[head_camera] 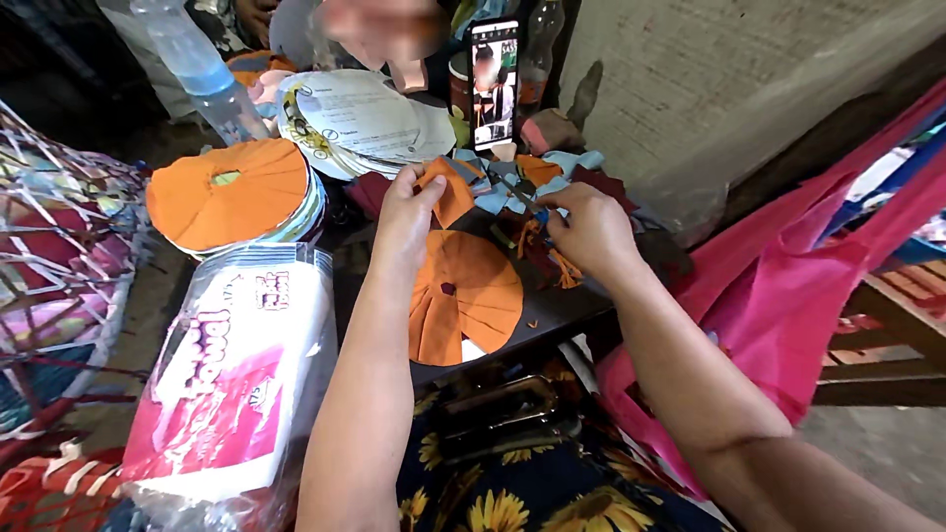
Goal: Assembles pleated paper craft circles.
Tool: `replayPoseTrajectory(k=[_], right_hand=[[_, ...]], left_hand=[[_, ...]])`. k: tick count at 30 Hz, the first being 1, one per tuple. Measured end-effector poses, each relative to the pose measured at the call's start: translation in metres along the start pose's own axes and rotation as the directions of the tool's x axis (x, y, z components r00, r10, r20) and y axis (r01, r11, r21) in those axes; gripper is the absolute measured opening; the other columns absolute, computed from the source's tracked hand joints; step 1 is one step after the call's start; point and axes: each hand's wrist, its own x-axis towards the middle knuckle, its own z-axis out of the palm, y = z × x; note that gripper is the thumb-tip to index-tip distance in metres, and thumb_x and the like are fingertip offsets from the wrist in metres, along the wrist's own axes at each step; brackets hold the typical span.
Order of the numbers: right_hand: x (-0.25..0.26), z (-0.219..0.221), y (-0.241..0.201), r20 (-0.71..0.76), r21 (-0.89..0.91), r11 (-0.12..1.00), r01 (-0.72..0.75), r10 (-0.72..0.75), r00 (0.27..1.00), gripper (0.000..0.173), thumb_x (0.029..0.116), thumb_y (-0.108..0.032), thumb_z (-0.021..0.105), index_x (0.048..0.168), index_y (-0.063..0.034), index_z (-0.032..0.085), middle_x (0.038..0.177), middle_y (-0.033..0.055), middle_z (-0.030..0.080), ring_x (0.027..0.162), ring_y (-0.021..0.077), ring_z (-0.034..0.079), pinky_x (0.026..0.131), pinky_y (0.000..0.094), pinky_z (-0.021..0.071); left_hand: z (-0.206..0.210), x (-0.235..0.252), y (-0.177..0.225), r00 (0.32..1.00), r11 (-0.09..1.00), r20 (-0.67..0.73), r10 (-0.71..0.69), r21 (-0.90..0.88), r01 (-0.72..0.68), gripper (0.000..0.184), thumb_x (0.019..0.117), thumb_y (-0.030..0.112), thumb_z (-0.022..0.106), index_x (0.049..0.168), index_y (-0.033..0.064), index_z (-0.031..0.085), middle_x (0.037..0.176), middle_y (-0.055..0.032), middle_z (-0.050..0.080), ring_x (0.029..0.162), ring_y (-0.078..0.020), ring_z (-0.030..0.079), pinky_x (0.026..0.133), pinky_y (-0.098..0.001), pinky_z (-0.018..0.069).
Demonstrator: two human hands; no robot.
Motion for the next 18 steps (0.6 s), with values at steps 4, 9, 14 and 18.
replayPoseTrajectory(k=[4,9,14,18], right_hand=[[-0.019,0.002,-0.004,-0.083,0.332,0.936,0.119,-0.097,0.992,0.030,0.1025,-0.016,0.060,0.127,0.0005,0.064,0.113,0.0159,0.069,0.085,0.0209,0.068,0.074,0.0384,0.0564],[-0.030,0.007,-0.011,0.061,0.672,0.739,0.048,-0.120,0.991,0.040,0.0965,-0.020,0.069,0.132,-0.0036,0.059,0.112,0.0108,0.067,0.084,0.0133,0.066,0.071,0.0306,0.0572],[-0.029,0.006,-0.005,0.152,0.764,0.643,-0.064,-0.082,0.985,0.019,0.0955,-0.006,0.068,0.114,-0.0036,0.065,0.095,0.0058,0.068,0.078,0.0092,0.065,0.070,0.0267,0.0563],[-0.033,0.004,0.001,0.154,0.802,0.595,-0.059,-0.111,0.982,0.006,0.0934,-0.003,0.067,0.099,-0.0058,0.067,0.084,0.0009,0.064,0.071,0.0058,0.061,0.064,0.0230,0.0523]], left_hand=[[0.006,-0.007,-0.001,0.968,0.920,0.208,0.142,0.333,-0.207,0.021,0.1005,0.005,0.059,0.120,-0.0031,0.062,0.108,-0.0142,0.065,0.094,-0.0148,0.064,0.087,-0.0346,0.0538],[0.026,-0.023,0.003,0.880,0.745,0.470,0.067,0.563,-0.357,0.021,0.0986,0.006,0.064,0.120,0.0040,0.066,0.098,-0.0110,0.071,0.085,-0.0156,0.067,0.080,-0.0361,0.0559],[0.046,-0.037,0.020,0.878,0.624,0.475,-0.062,0.705,-0.338,0.039,0.0980,0.008,0.066,0.134,0.0038,0.053,0.095,-0.0129,0.068,0.080,-0.0236,0.067,0.075,-0.0423,0.0561],[0.054,-0.055,0.023,0.886,0.528,0.463,-0.035,0.761,-0.376,0.050,0.0976,0.007,0.067,0.144,0.0080,0.048,0.101,-0.0129,0.070,0.082,-0.0255,0.070,0.074,-0.0441,0.0587]])
